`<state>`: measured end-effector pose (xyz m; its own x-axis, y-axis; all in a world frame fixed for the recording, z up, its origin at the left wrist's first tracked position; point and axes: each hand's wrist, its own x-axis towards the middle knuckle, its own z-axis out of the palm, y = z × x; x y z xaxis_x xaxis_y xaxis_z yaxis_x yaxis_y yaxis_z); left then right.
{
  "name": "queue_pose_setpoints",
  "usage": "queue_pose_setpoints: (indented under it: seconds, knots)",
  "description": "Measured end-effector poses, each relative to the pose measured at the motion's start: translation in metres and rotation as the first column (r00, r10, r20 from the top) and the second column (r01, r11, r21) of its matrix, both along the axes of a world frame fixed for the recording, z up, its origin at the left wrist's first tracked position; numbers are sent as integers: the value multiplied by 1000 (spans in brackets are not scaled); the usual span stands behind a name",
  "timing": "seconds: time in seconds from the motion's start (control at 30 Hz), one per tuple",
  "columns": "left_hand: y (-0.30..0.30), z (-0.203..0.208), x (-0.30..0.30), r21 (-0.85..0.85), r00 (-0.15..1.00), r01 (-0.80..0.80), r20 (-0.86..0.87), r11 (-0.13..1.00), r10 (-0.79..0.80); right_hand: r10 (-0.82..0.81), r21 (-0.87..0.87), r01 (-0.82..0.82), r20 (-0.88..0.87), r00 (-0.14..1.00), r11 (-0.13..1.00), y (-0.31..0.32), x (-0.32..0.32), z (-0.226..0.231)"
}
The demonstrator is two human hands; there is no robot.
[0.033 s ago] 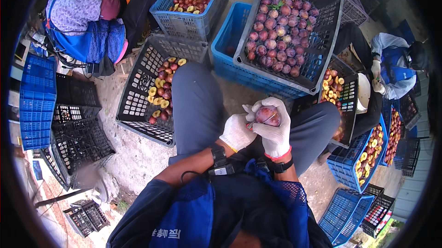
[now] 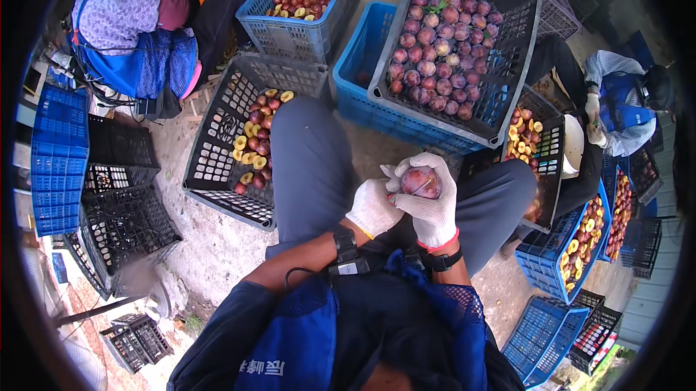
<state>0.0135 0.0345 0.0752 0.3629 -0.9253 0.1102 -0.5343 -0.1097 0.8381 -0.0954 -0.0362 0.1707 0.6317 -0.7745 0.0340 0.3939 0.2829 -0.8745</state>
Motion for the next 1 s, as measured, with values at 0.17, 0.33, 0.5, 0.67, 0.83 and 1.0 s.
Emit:
queue_pose_setpoints:
  seconds: [0.17,0.33,0.5,0.67,0.83,1.0]
  knots:
    - [-8,-72,-3,-161,896,9,-436,987,-80,6,-233,-65,-246,969,970,-18,3,0]
    - [-15,-47,-1,-220,962,92,-234,971,-144,4,-369,-151,-369,929,917,-21,-2,-3]
    - [-10,-60,1,-162,957,90,-259,983,-130,35,-328,-156,-347,937,932,-22,3,8]
    - [-4,-2,-4,-25,849,-33,-528,999,15,-71,-433,-134,-426,902,891,-20,4,9]
    - [-8,27,6,125,993,61,-108,990,-47,85,-138,-132,-304,949,982,-32,-5,9]
    - [-4,-16,-5,20,976,98,-198,995,-92,20,-284,-178,-483,875,942,-26,-7,-5]
